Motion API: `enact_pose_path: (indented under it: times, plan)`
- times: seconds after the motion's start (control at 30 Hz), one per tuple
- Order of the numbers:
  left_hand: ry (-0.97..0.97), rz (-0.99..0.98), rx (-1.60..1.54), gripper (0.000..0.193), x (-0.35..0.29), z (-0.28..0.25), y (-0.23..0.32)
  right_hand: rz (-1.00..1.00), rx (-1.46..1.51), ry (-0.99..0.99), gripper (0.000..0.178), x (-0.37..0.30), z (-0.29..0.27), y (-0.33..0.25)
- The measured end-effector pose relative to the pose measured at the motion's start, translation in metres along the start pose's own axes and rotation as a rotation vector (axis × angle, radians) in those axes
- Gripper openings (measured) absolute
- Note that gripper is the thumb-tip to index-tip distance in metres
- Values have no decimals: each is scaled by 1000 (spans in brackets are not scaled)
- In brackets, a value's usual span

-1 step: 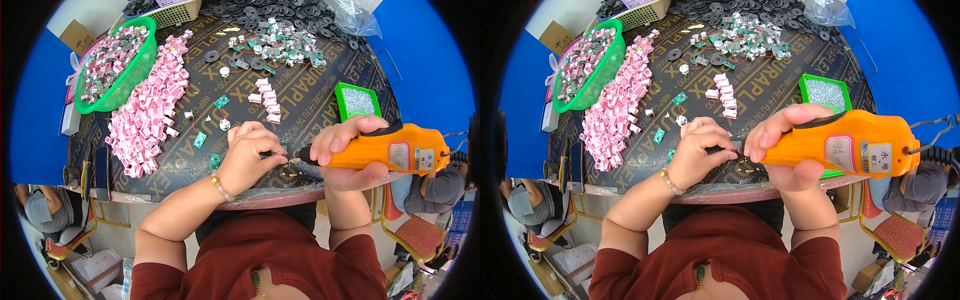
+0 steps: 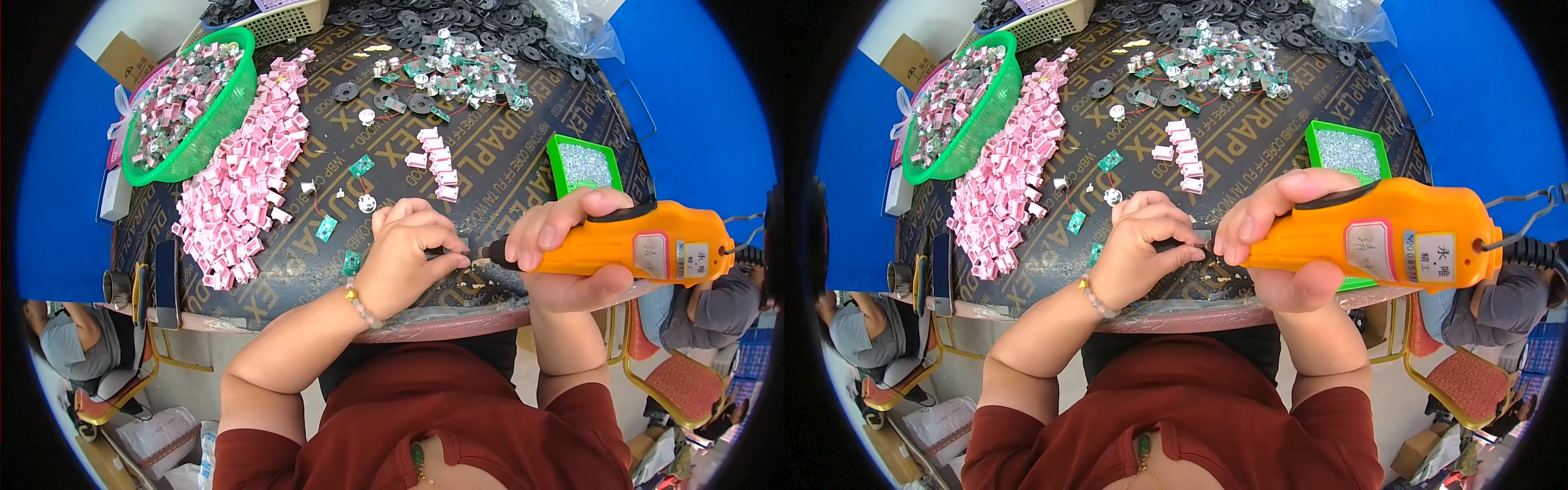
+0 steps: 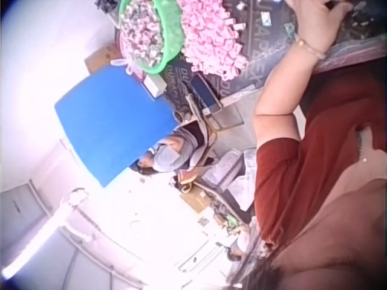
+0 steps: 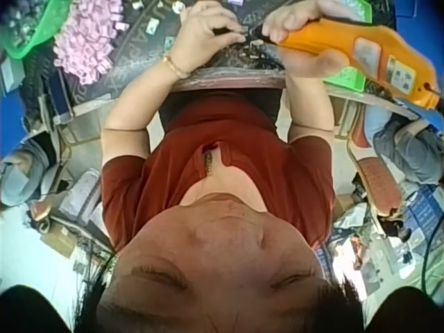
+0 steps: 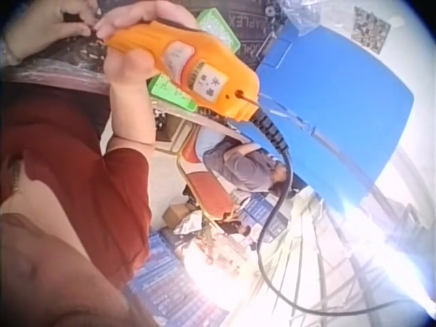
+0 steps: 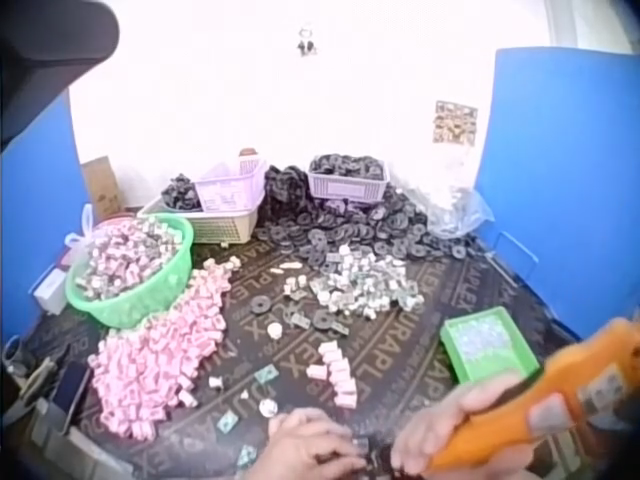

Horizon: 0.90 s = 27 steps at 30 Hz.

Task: Assembling small electronic or toy components using an electric screwdriver at a factory workbench.

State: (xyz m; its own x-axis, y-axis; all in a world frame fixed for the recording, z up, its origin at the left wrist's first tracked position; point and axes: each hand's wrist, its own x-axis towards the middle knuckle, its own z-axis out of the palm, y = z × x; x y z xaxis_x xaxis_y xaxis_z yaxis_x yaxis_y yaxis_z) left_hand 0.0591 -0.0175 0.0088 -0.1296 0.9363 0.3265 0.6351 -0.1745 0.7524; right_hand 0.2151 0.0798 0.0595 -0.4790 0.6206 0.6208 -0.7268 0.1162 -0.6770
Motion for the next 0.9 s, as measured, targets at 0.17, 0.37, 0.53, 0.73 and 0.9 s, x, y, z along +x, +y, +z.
enact_pose_path:
  times: [0.17, 0.37, 0.53, 0.73, 0.9]
  plan:
    - [33, 14, 124, 23, 0, 1, 3, 23, 14, 13, 65, 0, 1, 3]
    - [16, 76, 374, 23, -1, 8, -1, 115, -12, 89, 61, 1, -9, 20]
    - [4, 67, 378, 22, -1, 9, -1, 139, -15, 99, 59, 0, -11, 24]
    - [-6, 73, 379, 21, -1, 11, -3, 138, -8, 65, 51, 0, -12, 28]
    - [-21, 88, 395, 23, -1, 12, -2, 245, -151, 51, 53, 2, -6, 27]
